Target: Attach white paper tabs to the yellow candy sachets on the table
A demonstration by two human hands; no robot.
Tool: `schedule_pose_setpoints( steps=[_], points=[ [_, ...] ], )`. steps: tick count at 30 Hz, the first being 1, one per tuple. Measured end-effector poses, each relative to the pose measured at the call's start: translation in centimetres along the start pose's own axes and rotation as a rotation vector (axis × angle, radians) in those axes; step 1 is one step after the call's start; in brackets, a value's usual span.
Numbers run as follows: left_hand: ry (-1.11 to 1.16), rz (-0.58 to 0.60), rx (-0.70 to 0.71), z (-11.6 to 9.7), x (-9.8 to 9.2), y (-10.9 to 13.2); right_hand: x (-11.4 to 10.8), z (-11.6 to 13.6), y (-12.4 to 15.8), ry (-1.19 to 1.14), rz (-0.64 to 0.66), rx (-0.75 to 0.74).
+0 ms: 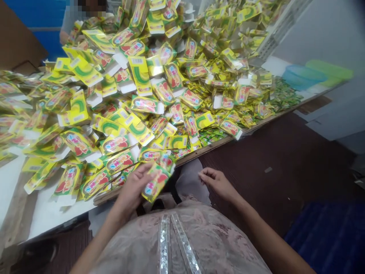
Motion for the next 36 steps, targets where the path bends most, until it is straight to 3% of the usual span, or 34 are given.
schedule_pose_setpoints(
  steps=[4,8,15,24,36],
  points=[
    [0.057,-0.219,0.348,-3.3,-2.2,0.2,-0.5,0.4,-1.3,0.268,-0.093,-0.167],
    [0.058,-0.303,0.548,-2.9,-4.4,-0.3,0.5,-0.7,-1.5,0.404,-0.087,-0.23],
    [0.045,-0.273,0.606,-0.1,-6.6,-2.1,2.3,-2.7,-1.0,0.417,-0.083,-0.217],
    [-0.057,-0.266,0.696,0.9,-8.7,-2.6,5.1,-1.1,-1.0,0.428,-0.039,-0.299],
    [0.01,-0.112,0.65,0.6,-8.2,-3.6,8.0,-0.5,-0.6,0.629,-0.012,-0.315]
  ],
)
Point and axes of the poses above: each hand's wrist, its own y-axis away from the middle knuckle, its own x-axis out of the palm, z = x × y, the point moved 2 cm from there along -y, towards the middle knuckle, and after that the axes turned 9 degrees about -x, right-handed, at the moved point
